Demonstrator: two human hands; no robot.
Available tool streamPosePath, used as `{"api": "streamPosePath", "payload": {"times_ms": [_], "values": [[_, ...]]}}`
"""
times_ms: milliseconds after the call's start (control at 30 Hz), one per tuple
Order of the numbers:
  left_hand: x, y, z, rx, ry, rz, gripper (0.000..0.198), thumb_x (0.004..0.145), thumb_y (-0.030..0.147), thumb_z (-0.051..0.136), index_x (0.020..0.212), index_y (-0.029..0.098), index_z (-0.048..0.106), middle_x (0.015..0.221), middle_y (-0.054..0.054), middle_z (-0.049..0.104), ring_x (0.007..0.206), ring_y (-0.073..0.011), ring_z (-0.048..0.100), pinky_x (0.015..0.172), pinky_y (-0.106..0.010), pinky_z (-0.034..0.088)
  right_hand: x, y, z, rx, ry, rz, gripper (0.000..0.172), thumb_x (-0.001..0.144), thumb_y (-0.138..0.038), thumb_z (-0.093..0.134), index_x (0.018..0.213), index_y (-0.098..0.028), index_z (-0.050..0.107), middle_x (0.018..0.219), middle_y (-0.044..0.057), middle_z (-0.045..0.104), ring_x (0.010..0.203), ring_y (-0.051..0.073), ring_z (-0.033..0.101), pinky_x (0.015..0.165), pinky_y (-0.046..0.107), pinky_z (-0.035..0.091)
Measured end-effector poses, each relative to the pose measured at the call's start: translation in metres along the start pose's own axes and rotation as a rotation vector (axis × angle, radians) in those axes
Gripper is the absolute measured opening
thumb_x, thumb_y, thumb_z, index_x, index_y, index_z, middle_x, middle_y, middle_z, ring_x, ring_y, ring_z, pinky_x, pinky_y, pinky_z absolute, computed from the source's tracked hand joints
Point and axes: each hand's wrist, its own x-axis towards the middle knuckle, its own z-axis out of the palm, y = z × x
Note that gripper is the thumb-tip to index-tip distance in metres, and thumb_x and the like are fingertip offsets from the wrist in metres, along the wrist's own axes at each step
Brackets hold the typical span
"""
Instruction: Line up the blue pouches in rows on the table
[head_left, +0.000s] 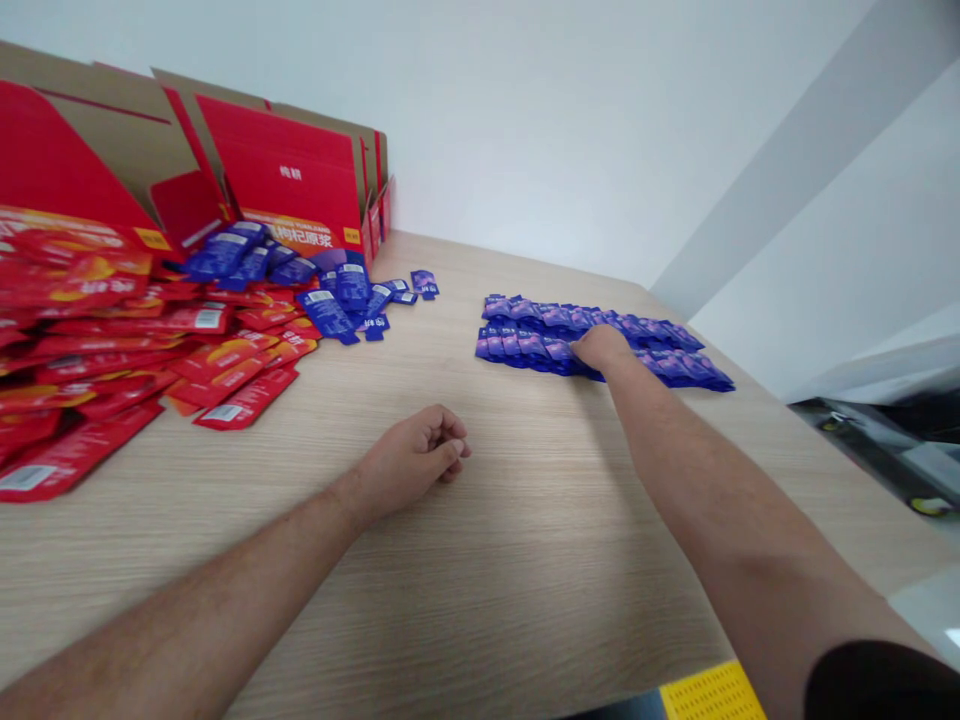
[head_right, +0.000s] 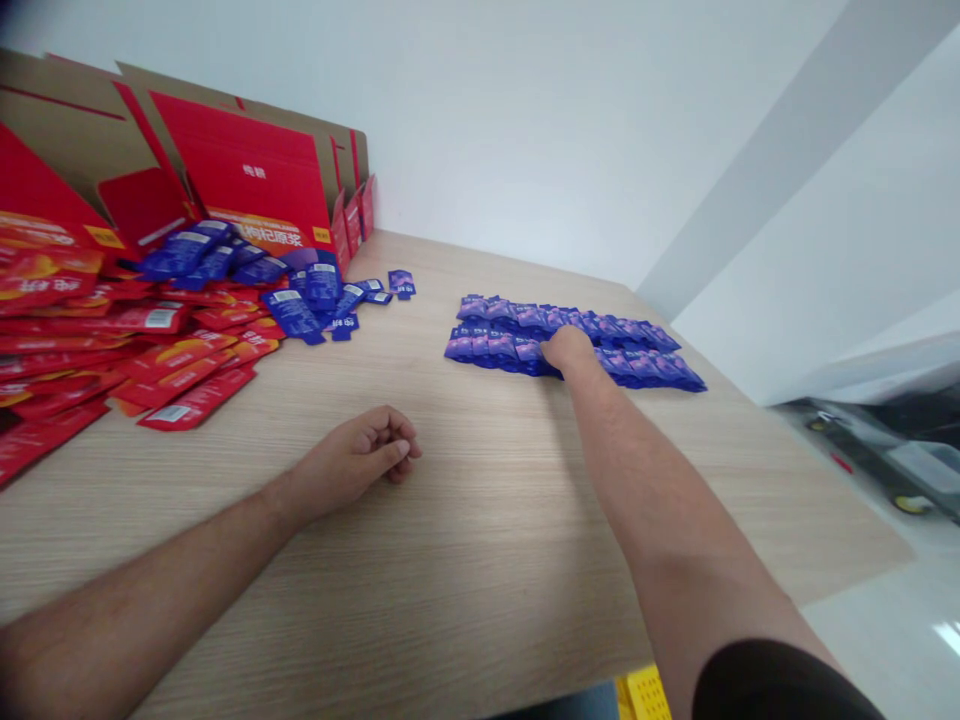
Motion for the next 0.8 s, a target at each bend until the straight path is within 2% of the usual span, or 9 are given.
{"api": "streamPosePath", "payload": {"times_ms": [100,167,233,300,400,467,533,667,800], "values": [[0.001,-0.001,0.000,-0.011,0.003,-0.002,0.011,0.083,0.027,0.058,0.092,0.020,0.057,0.078,0.000,0.067,0.067,-0.0140,0.063,0.063,-0.029,0.052,-0.023,-0.003,-0.011,0.056,0.095,0.086,0.025,0.093,-0.029,0.058,0.086,-0.015,0.077,0.092,0.017,0.076,0.099,0.029,0.071,0.087,0.035,0.051],[0.002,-0.002,0.000,-0.009,0.000,-0.002,0.012,0.082,0.027,0.058,0.093,0.020,0.057,0.079,-0.001,0.067,0.067,-0.0137,0.063,0.063,-0.029,0.052,-0.046,-0.008,-0.017,0.165,0.177,0.079,0.024,0.093,-0.030,0.057,0.087,-0.016,0.075,0.088,0.013,0.076,0.091,0.026,0.071,0.081,0.032,0.050],[0.002,-0.003,0.000,-0.003,-0.005,0.000,0.013,0.082,0.027,0.058,0.093,0.020,0.057,0.079,-0.001,0.067,0.066,-0.0136,0.062,0.063,-0.029,0.052,-0.072,-0.017,-0.019,0.279,0.195,0.025,0.019,0.093,-0.030,0.059,0.089,-0.017,0.072,0.087,0.010,0.075,0.084,0.022,0.069,0.076,0.029,0.048],[0.003,-0.004,0.000,-0.001,-0.006,0.002,0.014,0.081,0.028,0.059,0.093,0.020,0.057,0.078,-0.001,0.067,0.066,-0.0136,0.062,0.064,-0.029,0.053,-0.102,-0.030,-0.017,0.376,0.122,-0.078,0.013,0.091,-0.027,0.061,0.087,-0.018,0.070,0.086,0.006,0.075,0.078,0.018,0.067,0.071,0.027,0.045],[0.002,-0.004,0.001,0.008,-0.005,0.014,0.014,0.081,0.029,0.058,0.091,0.020,0.058,0.075,0.000,0.066,0.065,-0.0140,0.062,0.063,-0.029,0.052,-0.144,-0.052,-0.013,0.466,-0.099,-0.250,0.009,0.089,-0.023,0.063,0.084,-0.019,0.069,0.078,0.002,0.072,0.070,0.015,0.063,0.065,0.025,0.042],[0.002,-0.004,0.000,0.022,-0.005,0.027,0.013,0.082,0.029,0.058,0.091,0.020,0.058,0.073,0.000,0.065,0.064,-0.0144,0.062,0.061,-0.028,0.051,-0.167,-0.067,-0.014,0.485,-0.234,-0.360,0.008,0.089,-0.023,0.063,0.084,-0.020,0.069,0.076,0.001,0.071,0.067,0.015,0.062,0.063,0.025,0.041],[0.001,-0.003,-0.002,0.086,0.011,0.056,0.011,0.083,0.029,0.057,0.090,0.020,0.059,0.071,0.001,0.065,0.062,-0.0146,0.061,0.059,-0.028,0.048,-0.185,-0.079,-0.016,0.467,-0.305,-0.460,0.007,0.089,-0.022,0.064,0.088,-0.020,0.070,0.078,0.001,0.072,0.069,0.015,0.061,0.064,0.025,0.041],[0.002,-0.003,-0.014,0.333,0.120,0.159,0.007,0.084,0.026,0.057,0.085,0.022,0.062,0.067,0.003,0.064,0.062,-0.0144,0.058,0.059,-0.027,0.043,-0.205,-0.095,-0.010,0.429,-0.326,-0.550,0.010,0.089,-0.021,0.064,0.095,-0.021,0.072,0.082,0.003,0.073,0.072,0.016,0.062,0.066,0.027,0.042],[0.010,-0.006,-0.035,0.463,0.268,0.177,0.006,0.085,0.025,0.057,0.084,0.022,0.063,0.072,0.002,0.065,0.069,-0.0157,0.059,0.066,-0.028,0.045,-0.206,-0.098,0.014,0.484,-0.184,-0.517,0.016,0.091,-0.021,0.062,0.102,-0.019,0.072,0.090,0.006,0.071,0.080,0.018,0.064,0.074,0.029,0.046]]}}
